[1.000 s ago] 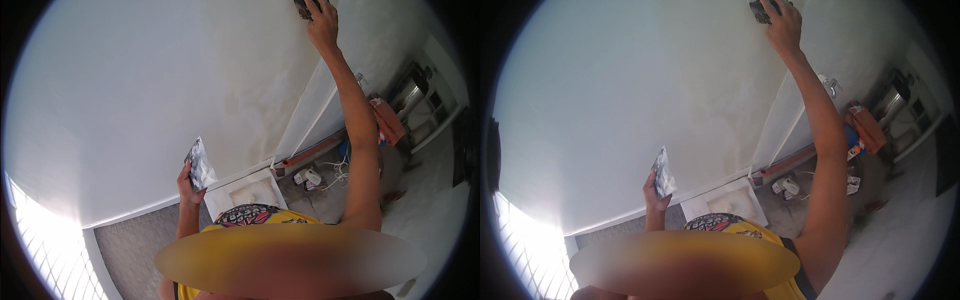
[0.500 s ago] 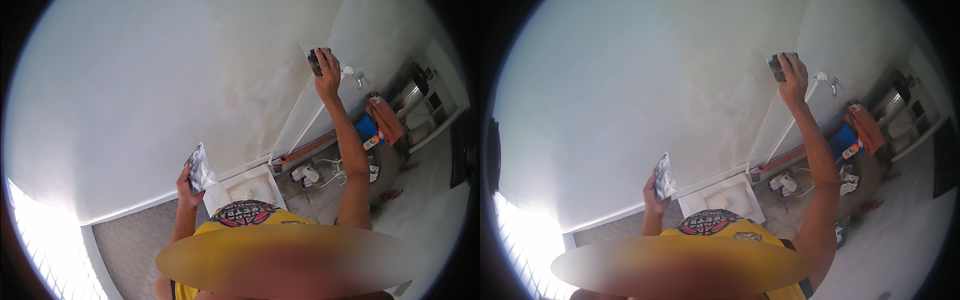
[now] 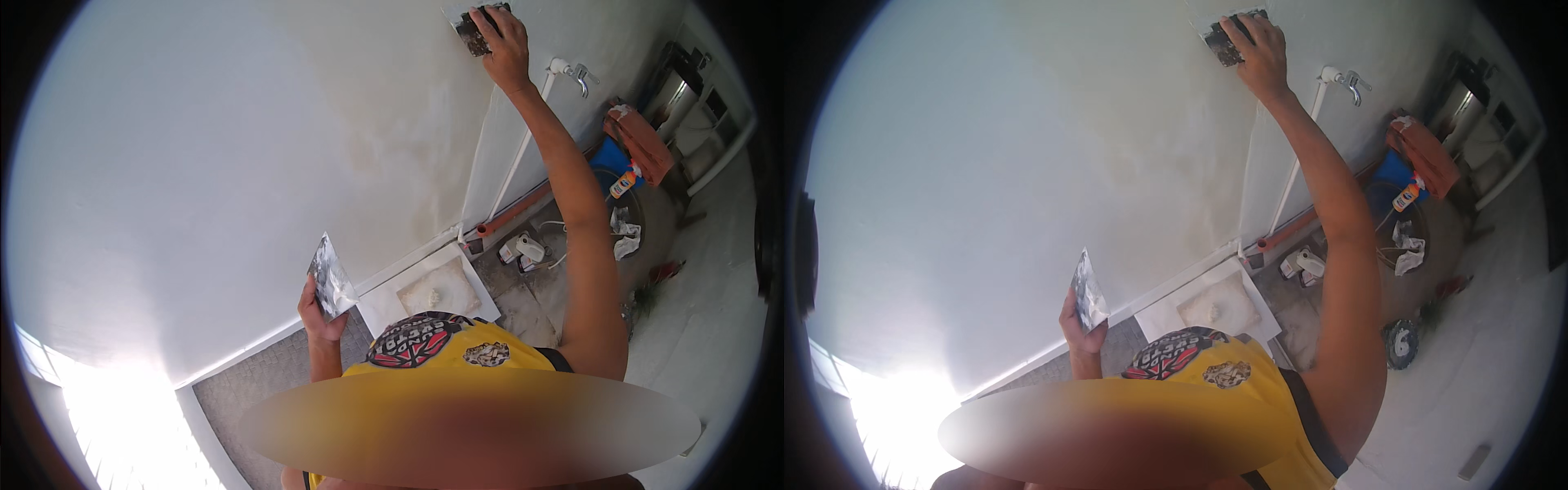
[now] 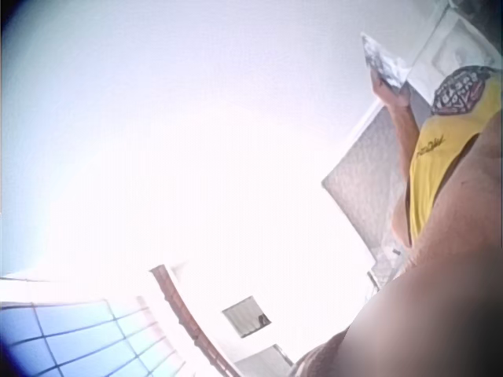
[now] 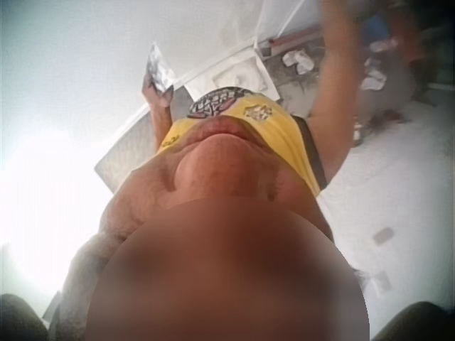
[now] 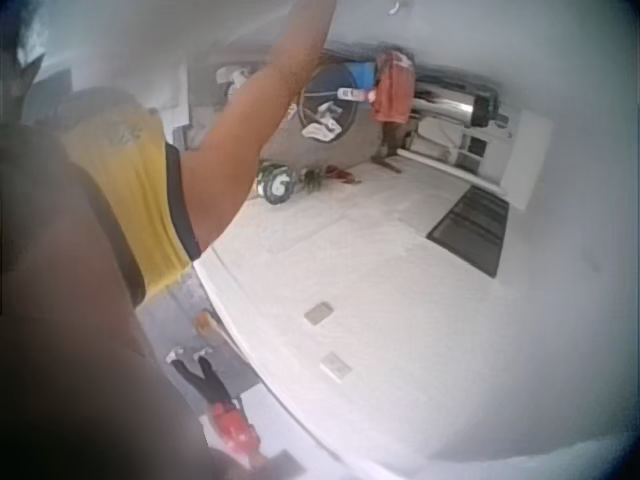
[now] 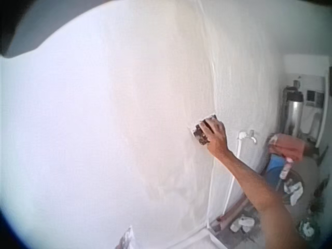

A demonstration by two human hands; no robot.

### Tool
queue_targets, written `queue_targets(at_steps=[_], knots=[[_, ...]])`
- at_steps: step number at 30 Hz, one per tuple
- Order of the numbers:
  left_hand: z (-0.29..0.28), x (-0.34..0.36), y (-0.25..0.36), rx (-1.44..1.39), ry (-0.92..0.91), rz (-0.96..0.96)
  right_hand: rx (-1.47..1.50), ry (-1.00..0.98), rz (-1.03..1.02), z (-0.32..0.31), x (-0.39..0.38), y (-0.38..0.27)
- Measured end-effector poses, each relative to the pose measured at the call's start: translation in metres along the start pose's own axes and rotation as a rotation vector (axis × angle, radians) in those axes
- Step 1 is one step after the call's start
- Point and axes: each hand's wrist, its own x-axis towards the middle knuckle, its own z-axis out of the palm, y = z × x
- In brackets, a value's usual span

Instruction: The person applies white plaster to a wall using a trowel and a hawk. They repeatedly scoop plaster from the hawk and spread it on the wall in smooth strokes, working on a section near the ceiling.

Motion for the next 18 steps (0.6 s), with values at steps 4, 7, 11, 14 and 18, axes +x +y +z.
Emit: queue_targets(at_steps=[4, 7, 11, 14, 18], knots=[[-0.005, 0.002, 0.005, 0.004, -0.068, -0.055, 0.078, -0.172, 0.142, 0.035, -0.148, -0.021], [0.006, 0.008, 0.004, 0.026, -0.109, -0.112, 0.099, -0.375, 0.179, 0.023, -0.21, -0.062], [0.037, 0.038, -0.017, 0.069, -0.201, -0.123, 0.781, -0.374, 0.91, -0.049, -0.245, -0.151], [0.053, 0.057, -0.034, 0.215, -0.3, 0.202, 1.504, -0.205, 1.961, -0.105, -0.245, -0.215], [0.057, 0.068, -0.057, 0.719, -0.698, 0.679, 2.261, -0.023, 2.304, -0.151, -0.217, -0.264]])
